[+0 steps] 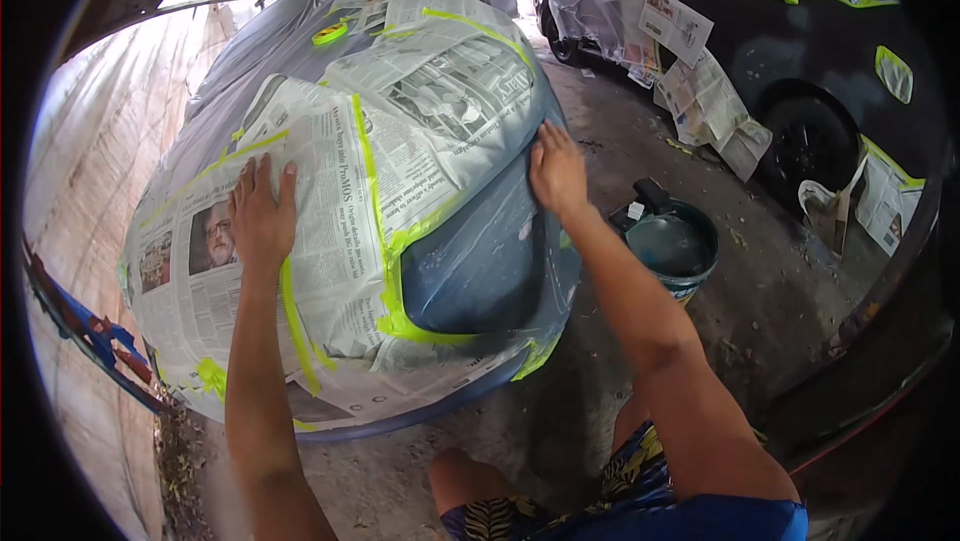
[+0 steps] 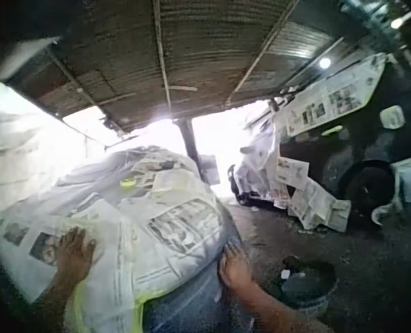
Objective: Sanding a car body part using a sanding block and water for surface preparation.
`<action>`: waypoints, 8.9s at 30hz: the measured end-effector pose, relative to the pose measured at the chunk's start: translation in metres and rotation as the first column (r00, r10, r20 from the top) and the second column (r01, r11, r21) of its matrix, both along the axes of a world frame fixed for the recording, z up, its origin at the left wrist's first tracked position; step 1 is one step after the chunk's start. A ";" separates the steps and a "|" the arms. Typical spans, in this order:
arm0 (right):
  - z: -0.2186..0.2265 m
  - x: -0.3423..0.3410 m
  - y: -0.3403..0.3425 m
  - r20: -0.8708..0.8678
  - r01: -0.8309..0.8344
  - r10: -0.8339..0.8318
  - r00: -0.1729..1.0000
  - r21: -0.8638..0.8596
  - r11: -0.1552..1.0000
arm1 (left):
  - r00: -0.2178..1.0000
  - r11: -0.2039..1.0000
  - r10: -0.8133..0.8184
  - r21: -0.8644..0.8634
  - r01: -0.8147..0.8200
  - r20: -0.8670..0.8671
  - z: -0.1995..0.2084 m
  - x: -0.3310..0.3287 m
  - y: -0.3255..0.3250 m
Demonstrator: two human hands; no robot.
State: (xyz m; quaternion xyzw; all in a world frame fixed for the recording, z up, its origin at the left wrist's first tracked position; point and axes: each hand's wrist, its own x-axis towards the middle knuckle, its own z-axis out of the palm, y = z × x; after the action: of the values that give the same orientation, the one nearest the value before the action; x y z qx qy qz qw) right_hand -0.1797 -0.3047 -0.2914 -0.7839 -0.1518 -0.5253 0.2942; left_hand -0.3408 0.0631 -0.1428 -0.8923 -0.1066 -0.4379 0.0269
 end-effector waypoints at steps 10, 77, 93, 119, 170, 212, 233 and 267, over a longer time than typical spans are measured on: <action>-0.008 0.047 -0.034 0.002 -0.174 0.174 0.985 0.024 0.984 | 1.000 1.000 -0.007 -0.005 0.008 0.030 0.001 0.002 -0.005; 0.045 -0.130 0.059 -0.300 -0.673 0.621 0.724 -0.502 0.543 | 0.984 0.997 0.033 0.065 -0.045 0.176 -0.019 0.013 0.024; 0.052 -0.140 0.065 -0.284 -0.736 0.700 0.655 -0.448 0.507 | 0.964 0.992 -0.025 0.129 -0.009 0.264 -0.021 0.018 0.028; -0.023 -0.047 -0.139 -0.051 -0.231 0.862 0.505 0.954 0.191 | 0.983 0.996 0.005 0.088 -0.021 0.181 -0.021 0.024 0.031; 0.039 -0.093 0.039 -0.194 -0.656 0.668 0.718 -0.511 0.556 | 0.987 0.995 -0.047 0.090 0.034 0.152 -0.011 0.012 0.020; 0.035 0.092 -0.103 -0.117 -0.680 0.752 0.649 -0.532 0.504 | 0.997 1.000 0.016 0.016 -0.015 -0.081 0.006 0.014 -0.005; 0.061 0.169 -0.077 -0.182 -0.284 0.782 0.596 0.863 0.418 | 0.996 1.000 -0.010 -0.011 0.009 -0.086 0.008 0.015 -0.005; 0.073 0.257 -0.046 -0.317 -0.154 0.320 0.893 0.454 0.878 | 0.999 0.999 -0.026 -0.022 0.025 -0.045 0.006 0.019 -0.011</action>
State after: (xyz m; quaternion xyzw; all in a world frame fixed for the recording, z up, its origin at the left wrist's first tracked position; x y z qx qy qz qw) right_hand 0.0772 -0.3511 -0.2188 -0.7646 -0.0725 -0.3413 0.5418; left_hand -0.3219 0.0523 -0.1373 -0.9035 -0.0994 -0.4166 0.0141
